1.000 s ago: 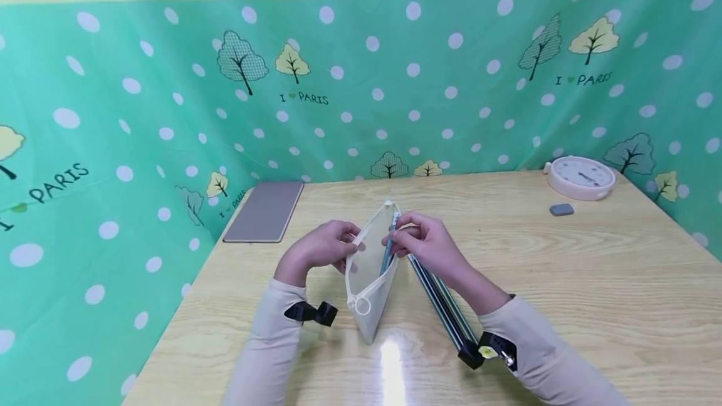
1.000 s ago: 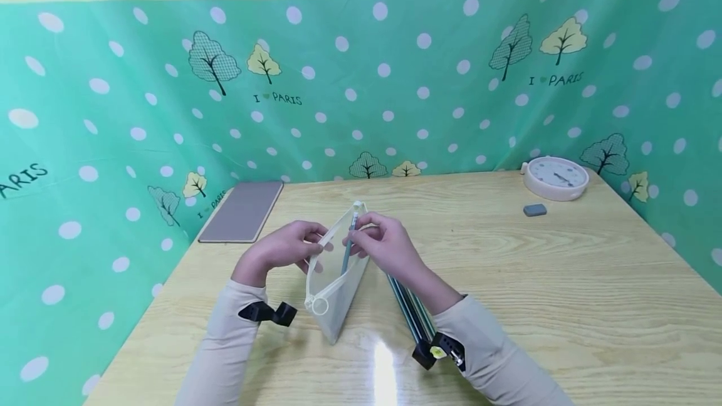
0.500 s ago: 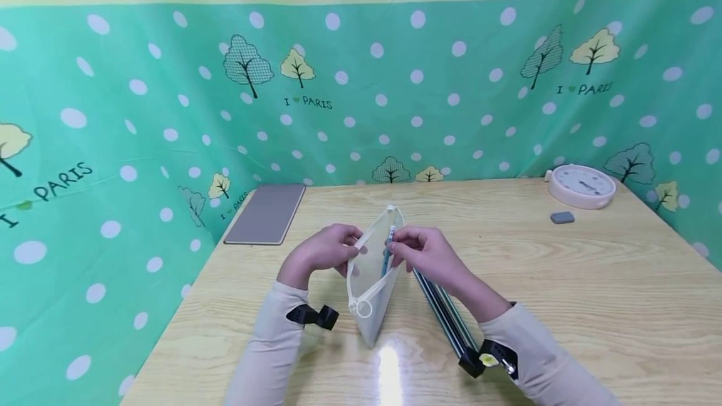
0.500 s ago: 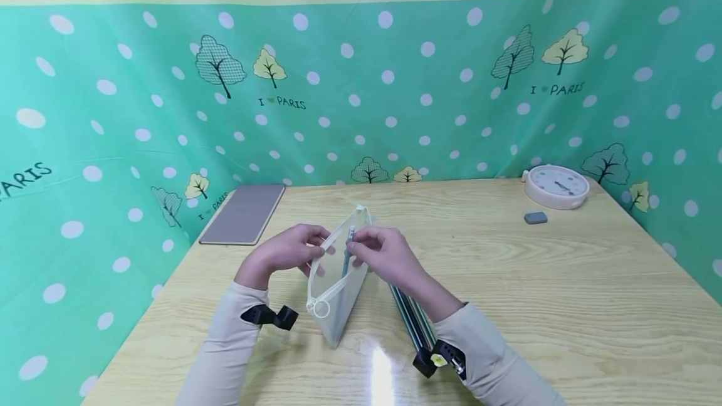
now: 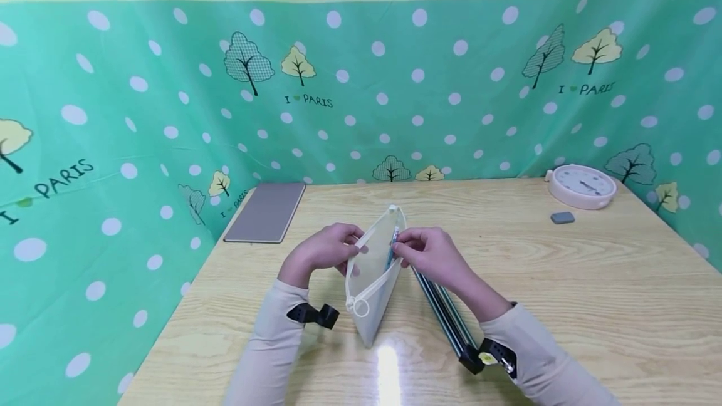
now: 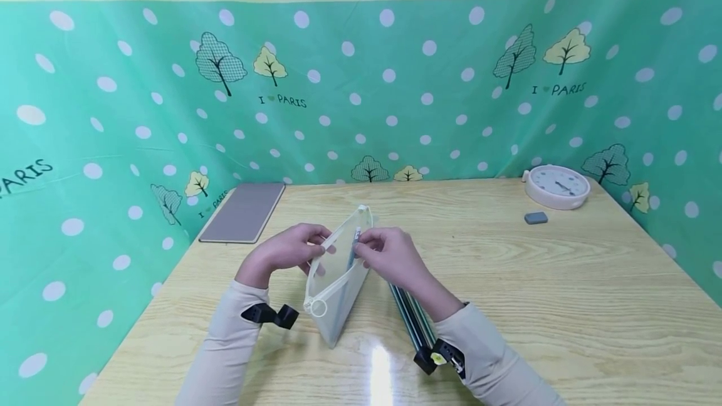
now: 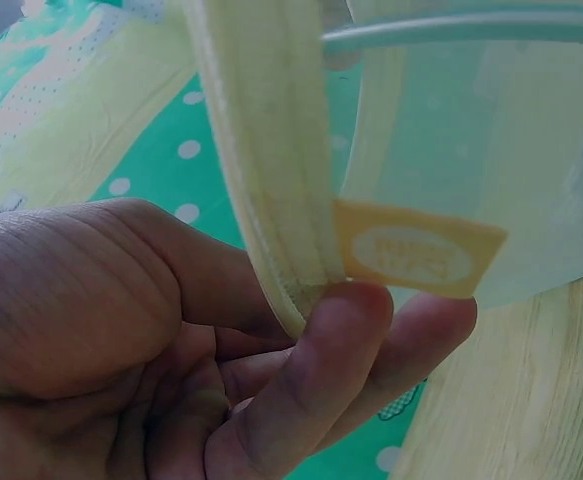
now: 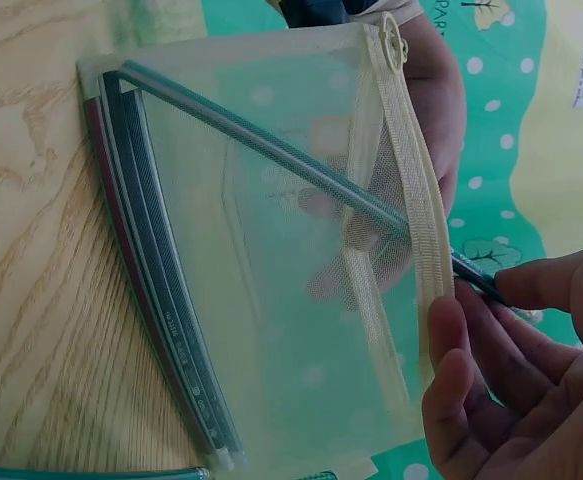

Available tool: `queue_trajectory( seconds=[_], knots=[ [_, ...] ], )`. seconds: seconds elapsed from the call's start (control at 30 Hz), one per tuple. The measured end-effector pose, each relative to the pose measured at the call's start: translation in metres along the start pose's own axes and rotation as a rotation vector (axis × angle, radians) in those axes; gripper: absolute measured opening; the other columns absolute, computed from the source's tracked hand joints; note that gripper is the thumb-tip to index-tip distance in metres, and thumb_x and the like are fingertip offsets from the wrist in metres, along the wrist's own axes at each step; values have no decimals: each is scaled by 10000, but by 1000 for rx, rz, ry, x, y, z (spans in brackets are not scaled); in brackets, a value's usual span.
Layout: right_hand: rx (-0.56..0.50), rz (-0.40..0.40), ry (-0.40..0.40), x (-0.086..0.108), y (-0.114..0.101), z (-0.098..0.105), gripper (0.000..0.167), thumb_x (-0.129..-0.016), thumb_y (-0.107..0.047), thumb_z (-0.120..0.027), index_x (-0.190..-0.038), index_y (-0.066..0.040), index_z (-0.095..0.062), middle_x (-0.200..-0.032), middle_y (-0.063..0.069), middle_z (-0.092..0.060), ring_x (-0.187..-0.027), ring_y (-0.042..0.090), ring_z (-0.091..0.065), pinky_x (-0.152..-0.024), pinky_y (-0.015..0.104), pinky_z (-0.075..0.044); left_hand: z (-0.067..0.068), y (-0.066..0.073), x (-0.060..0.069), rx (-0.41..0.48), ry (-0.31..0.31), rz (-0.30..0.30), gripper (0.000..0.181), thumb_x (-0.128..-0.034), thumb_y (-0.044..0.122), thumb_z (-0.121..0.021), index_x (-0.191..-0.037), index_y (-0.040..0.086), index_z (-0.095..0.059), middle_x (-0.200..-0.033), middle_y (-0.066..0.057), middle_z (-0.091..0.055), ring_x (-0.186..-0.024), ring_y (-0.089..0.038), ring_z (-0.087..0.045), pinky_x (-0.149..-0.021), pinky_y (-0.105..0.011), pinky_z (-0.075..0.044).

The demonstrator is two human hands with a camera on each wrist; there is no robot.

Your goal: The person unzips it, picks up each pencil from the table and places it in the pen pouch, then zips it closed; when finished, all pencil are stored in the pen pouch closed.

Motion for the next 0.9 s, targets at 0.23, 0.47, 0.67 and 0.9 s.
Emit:
queue_trajectory(
  seconds=[0.23, 0.47, 0.67, 0.9],
  knots=[
    [93, 33, 33, 0, -3, 0, 234, -972, -70, -685, -1144, 85, -714, -904, 126, -757, -706, 262, -707, -620, 277, -590, 0, -3, 2, 18, 8, 4, 265, -1023, -29, -498, -1263, -109, -578, -1103, -198, -718, -675, -185, -712, -643, -364, -648],
    [118, 71, 41, -1, -9, 9, 279, -977, -81, -659, -1205, 72, -705, -939, 167, -760, -676, 201, -700, -574, 257, -558, 1, -4, 3, 29, 11, -1, 275, -1020, -32, -498, -1270, -123, -568, -1137, -221, -705, -675, -174, -708, -640, -358, -646],
    [105, 49, 35, -4, -5, 21, 228, -1004, -76, -617, -1148, 67, -720, -910, 154, -747, -682, 180, -678, -534, 237, -542, 1, -5, 4, 26, 18, 6, 264, -1020, -33, -491, -1259, -108, -575, -1130, -205, -708, -663, -170, -704, -647, -352, -645],
    [186, 8, 8, -10, 15, 32, 229, -1056, -117, -570, -1015, 43, -728, -809, 132, -707, -669, 241, -675, -509, 260, -542, 2, 0, 1, 9, 10, 5, 259, -1023, -9, -519, -1254, -114, -573, -1083, -213, -700, -658, -177, -708, -647, -354, -646]
  ],
)
Point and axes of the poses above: each hand's wrist, its own x-axis away from the middle knuckle, its own z-axis out of the back of the hand, y = z × x, the point moved 4 cm from there along -x, towards the middle knuckle
